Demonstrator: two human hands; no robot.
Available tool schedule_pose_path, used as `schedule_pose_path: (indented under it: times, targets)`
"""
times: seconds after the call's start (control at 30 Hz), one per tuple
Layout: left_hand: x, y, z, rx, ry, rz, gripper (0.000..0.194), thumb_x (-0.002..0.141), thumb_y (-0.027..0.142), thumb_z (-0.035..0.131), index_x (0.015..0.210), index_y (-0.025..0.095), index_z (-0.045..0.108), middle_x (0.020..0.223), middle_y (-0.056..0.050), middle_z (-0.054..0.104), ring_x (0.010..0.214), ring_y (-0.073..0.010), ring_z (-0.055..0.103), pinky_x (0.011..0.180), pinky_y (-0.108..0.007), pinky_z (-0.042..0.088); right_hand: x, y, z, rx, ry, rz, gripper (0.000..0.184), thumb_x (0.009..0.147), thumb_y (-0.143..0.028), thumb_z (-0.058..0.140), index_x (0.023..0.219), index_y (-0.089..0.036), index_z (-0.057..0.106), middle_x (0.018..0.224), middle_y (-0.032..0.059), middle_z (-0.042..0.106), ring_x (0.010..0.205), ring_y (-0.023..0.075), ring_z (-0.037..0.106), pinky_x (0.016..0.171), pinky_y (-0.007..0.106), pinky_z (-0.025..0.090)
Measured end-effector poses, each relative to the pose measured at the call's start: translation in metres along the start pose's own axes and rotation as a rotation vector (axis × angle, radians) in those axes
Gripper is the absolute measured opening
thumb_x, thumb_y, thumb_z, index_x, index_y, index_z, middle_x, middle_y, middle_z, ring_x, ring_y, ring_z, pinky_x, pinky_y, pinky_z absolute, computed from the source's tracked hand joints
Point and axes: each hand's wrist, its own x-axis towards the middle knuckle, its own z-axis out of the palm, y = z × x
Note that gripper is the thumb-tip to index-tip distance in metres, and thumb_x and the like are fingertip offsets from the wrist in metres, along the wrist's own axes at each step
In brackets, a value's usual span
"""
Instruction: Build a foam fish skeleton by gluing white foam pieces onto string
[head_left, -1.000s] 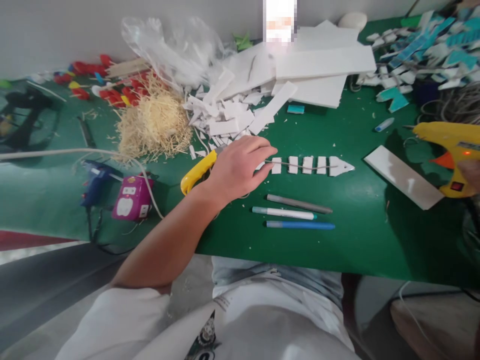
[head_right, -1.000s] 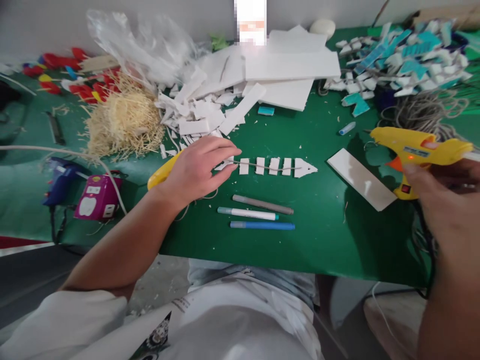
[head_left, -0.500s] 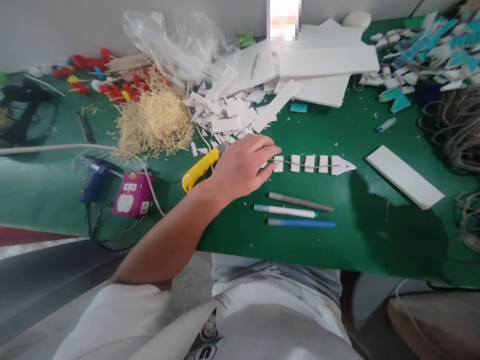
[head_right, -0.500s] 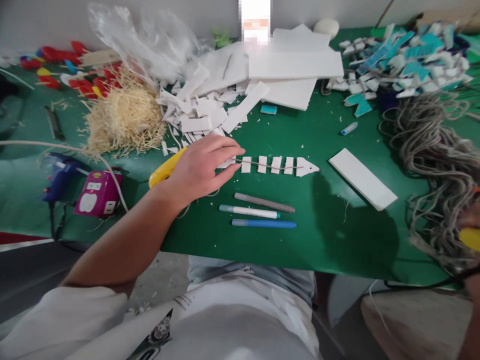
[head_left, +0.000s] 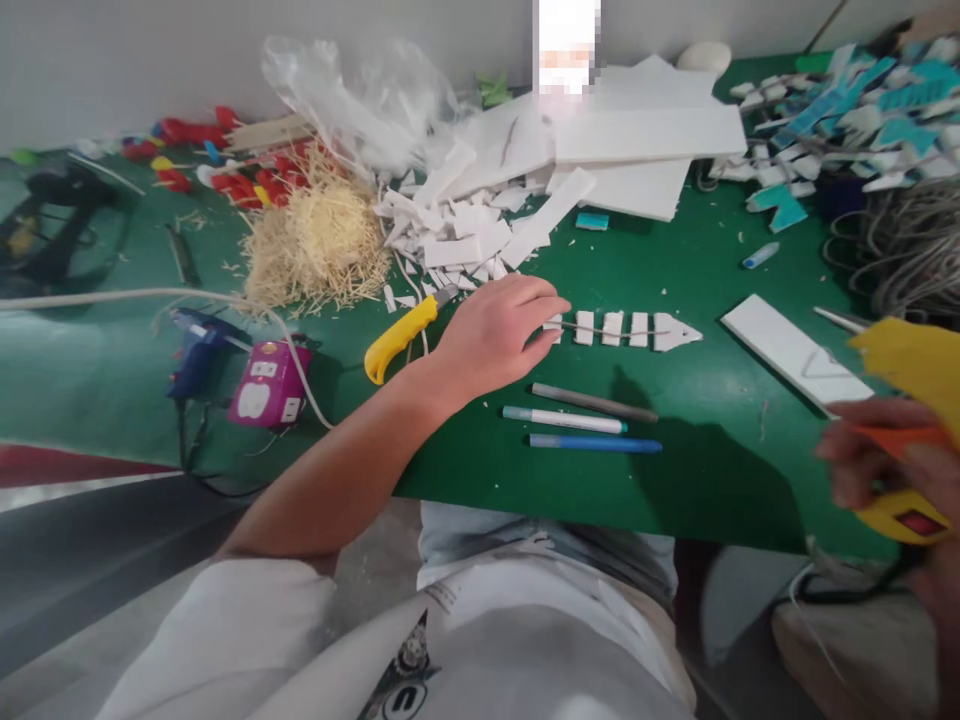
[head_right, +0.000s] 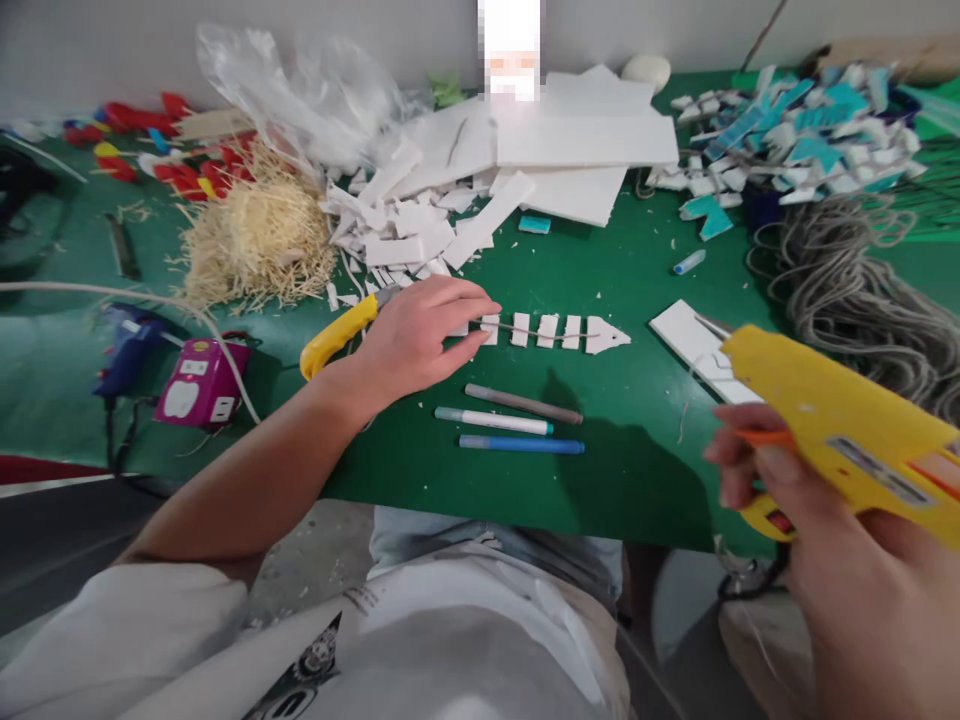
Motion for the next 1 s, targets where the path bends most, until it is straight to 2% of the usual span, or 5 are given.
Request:
schedule_pose_path:
  times: [0.17, 0.43, 0.67, 0.87, 1.0]
  targets:
    - [0.025, 0.027, 0.007, 0.025, -0.069, 0.046, 0.029, 0.104, 0.020, 0.058, 0.128, 0.010, 0.070, 0.124, -0.014, 0.074, 0.119, -0.0285, 0.068, 0.103, -0.041, 0.053, 0.037, -0.027, 0.023, 0.107, -0.074, -0.021, 0.058, 0.067, -0.080, 0.083, 0.079, -0.025, 0.069, 0.070, 0.0029, 0.064, 0.049, 0.0159, 0.057, 0.045, 0.035, 0.052]
    - [0.071, 0.048, 0.027, 0.024, -0.211, 0.024, 0.027, 0.101, 0.030, 0.069, 0.118, 0.010, 0.072, 0.122, -0.016, 0.071, 0.119, -0.0320, 0.067, 0.103, -0.046, 0.053, 0.049, -0.007, 0.032, 0.063, -0.119, 0.025, 0.064, 0.065, -0.084, 0.081, 0.082, -0.023, 0.070, 0.068, 0.0033, 0.067, 0.046, 0.0158, 0.058, 0.042, 0.033, 0.053]
    - [0.066, 0.041, 0.042, 0.064, -0.009, 0.163, 0.038, 0.109, 0.016, 0.036, 0.105, 0.017, 0.073, 0.116, -0.011, 0.075, 0.114, -0.0246, 0.069, 0.100, -0.041, 0.053, 0.041, -0.002, 0.034, 0.075, -0.039, 0.028, 0.056, 0.068, -0.080, 0.082, 0.081, -0.026, 0.074, 0.074, 0.0054, 0.070, 0.054, 0.0180, 0.061, 0.046, 0.034, 0.057]
    - [0.067, 0.038, 0.059, 0.085, 0.261, 0.277, 0.031, 0.107, 0.016, 0.045, 0.091, 0.015, 0.071, 0.101, -0.008, 0.076, 0.093, -0.0197, 0.069, 0.091, -0.034, 0.054, 0.034, -0.001, 0.033, 0.008, 0.054, 0.078, 0.042, 0.074, -0.068, 0.083, 0.084, -0.028, 0.078, 0.084, 0.0064, 0.076, 0.061, 0.0204, 0.065, 0.053, 0.037, 0.063]
    - [0.066, 0.037, 0.062, 0.070, 0.307, 0.299, 0.028, 0.105, 0.014, 0.050, 0.088, 0.016, 0.071, 0.100, -0.006, 0.077, 0.090, -0.0178, 0.069, 0.091, -0.032, 0.053, 0.033, 0.002, 0.031, 0.000, 0.074, 0.129, 0.039, 0.073, -0.065, 0.084, 0.086, -0.029, 0.078, 0.086, 0.0062, 0.076, 0.065, 0.0222, 0.068, 0.055, 0.036, 0.064]
